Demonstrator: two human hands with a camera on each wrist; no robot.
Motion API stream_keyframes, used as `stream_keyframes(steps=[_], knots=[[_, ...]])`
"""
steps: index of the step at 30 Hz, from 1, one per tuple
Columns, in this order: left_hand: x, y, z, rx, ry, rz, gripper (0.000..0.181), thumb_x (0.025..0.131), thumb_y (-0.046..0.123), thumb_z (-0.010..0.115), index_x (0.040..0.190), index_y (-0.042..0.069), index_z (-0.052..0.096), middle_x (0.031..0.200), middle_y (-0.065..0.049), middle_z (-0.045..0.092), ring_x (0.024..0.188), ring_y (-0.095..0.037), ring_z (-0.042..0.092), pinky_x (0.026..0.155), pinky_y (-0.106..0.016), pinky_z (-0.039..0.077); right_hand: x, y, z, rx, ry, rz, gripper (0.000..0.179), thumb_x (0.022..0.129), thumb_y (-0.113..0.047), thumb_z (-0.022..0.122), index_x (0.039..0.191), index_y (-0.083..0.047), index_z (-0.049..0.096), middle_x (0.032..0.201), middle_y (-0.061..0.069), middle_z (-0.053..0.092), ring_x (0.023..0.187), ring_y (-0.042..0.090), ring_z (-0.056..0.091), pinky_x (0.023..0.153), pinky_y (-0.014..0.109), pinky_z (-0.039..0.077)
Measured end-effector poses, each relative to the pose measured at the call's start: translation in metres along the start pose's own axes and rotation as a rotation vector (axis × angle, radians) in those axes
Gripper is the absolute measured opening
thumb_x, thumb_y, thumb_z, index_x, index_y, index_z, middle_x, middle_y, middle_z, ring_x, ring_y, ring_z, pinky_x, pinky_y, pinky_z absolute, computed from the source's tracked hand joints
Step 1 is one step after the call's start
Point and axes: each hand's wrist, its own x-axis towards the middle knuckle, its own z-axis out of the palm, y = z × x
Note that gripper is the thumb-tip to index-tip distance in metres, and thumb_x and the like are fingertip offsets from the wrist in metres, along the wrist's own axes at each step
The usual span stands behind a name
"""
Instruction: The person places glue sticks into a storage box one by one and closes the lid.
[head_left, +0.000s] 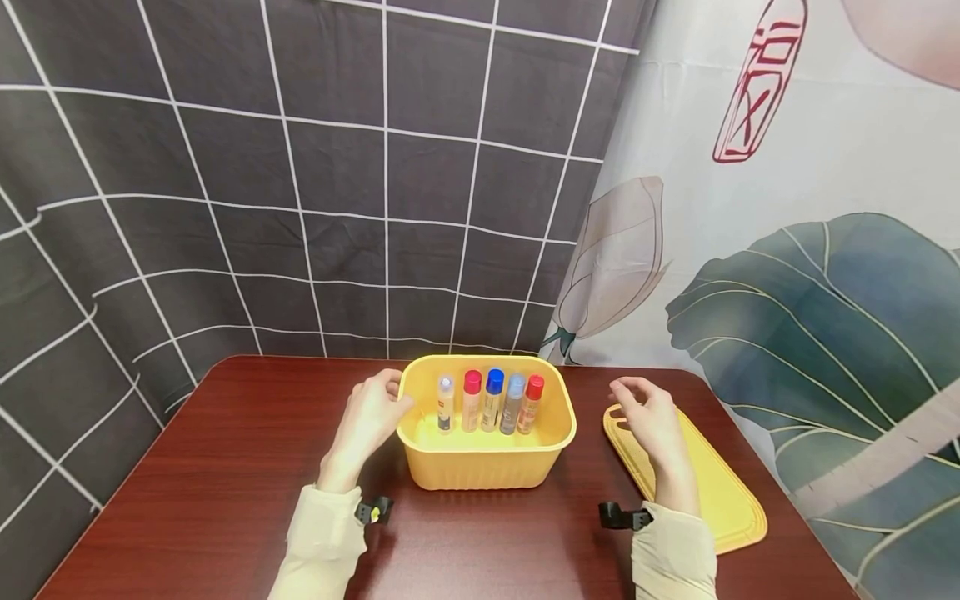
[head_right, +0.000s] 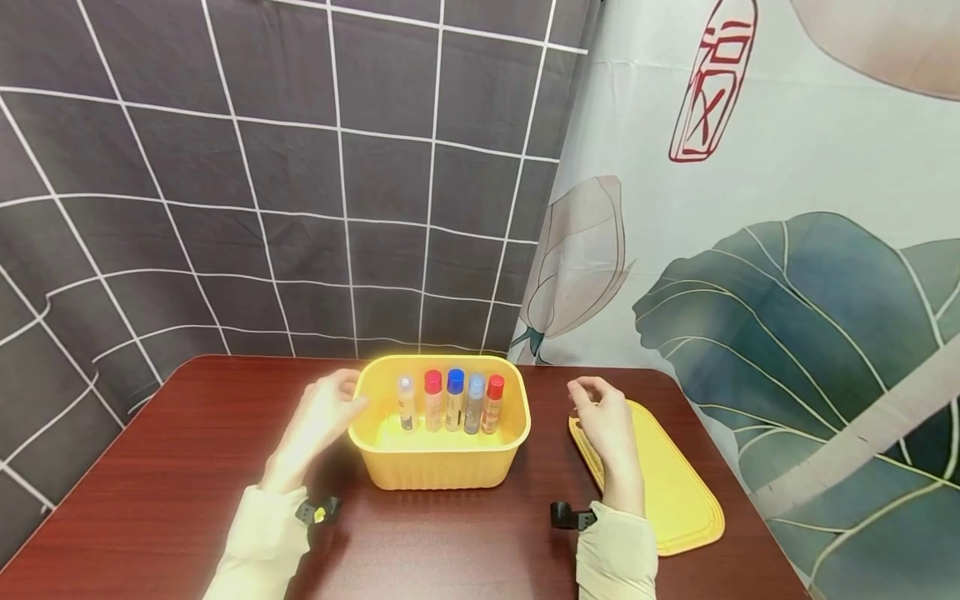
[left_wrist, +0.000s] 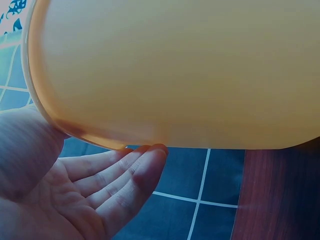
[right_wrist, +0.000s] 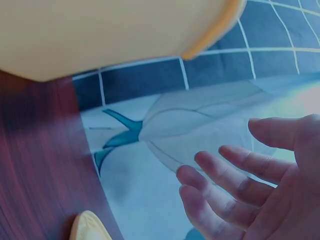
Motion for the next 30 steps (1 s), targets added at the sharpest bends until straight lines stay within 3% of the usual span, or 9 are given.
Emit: stream_keyframes(steps=[4, 11, 17, 23, 30], knots=[[0.0, 0.0, 0.0, 0.002, 0.0, 0.003, 0.033, 0.083, 0.009, 0.065, 0.115, -0.001, 0.065, 0.094, -0.014, 0.07, 0.084, -0.027, 0.067, 0.08, -0.043, 0.056, -0.001, 0.005, -0.008, -0.024, 0.022, 0.01, 0.039, 0.1, -0.03, 0.056, 0.122, 0.002, 0.06, 0.103, 0.021, 0.067, 0.085, 0.032, 0.07, 0.068, 0.03, 0.057], [0.0, -0.001, 0.001, 0.004, 0.001, 0.006, 0.032, 0.083, 0.009, 0.065, 0.114, 0.0, 0.066, 0.093, -0.013, 0.07, 0.083, -0.026, 0.067, 0.079, -0.043, 0.056, -0.003, 0.012, -0.02, -0.04, 0.034, 0.024, 0.041, 0.1, -0.031, 0.056, 0.124, 0.001, 0.059, 0.106, 0.02, 0.067, 0.078, 0.014, 0.069, 0.069, 0.03, 0.057], [0.0, -0.001, 0.0, 0.004, -0.002, 0.009, 0.033, 0.083, 0.008, 0.064, 0.114, -0.001, 0.065, 0.093, -0.013, 0.069, 0.083, -0.026, 0.067, 0.079, -0.043, 0.056, -0.006, 0.018, -0.033, -0.053, 0.039, 0.043, 0.043, 0.101, -0.033, 0.054, 0.126, 0.002, 0.057, 0.11, 0.02, 0.065, 0.079, 0.008, 0.067, 0.071, 0.03, 0.057], [0.0, 0.0, -0.001, 0.002, -0.003, 0.017, 0.032, 0.083, 0.008, 0.064, 0.114, -0.001, 0.065, 0.093, -0.013, 0.07, 0.084, -0.026, 0.067, 0.079, -0.043, 0.056, -0.01, 0.028, -0.048, -0.106, 0.059, 0.068, 0.047, 0.101, -0.036, 0.052, 0.13, 0.001, 0.055, 0.118, 0.024, 0.062, 0.09, 0.02, 0.068, 0.07, 0.024, 0.056], [-0.001, 0.001, -0.001, 0.005, 0.001, 0.018, 0.032, 0.084, 0.008, 0.064, 0.114, 0.0, 0.066, 0.094, -0.013, 0.07, 0.084, -0.026, 0.067, 0.079, -0.043, 0.056, -0.016, 0.048, -0.067, -0.107, 0.068, 0.125, 0.052, 0.101, -0.035, 0.052, 0.134, 0.004, 0.049, 0.122, 0.027, 0.057, 0.081, 0.001, 0.057, 0.069, 0.021, 0.054]])
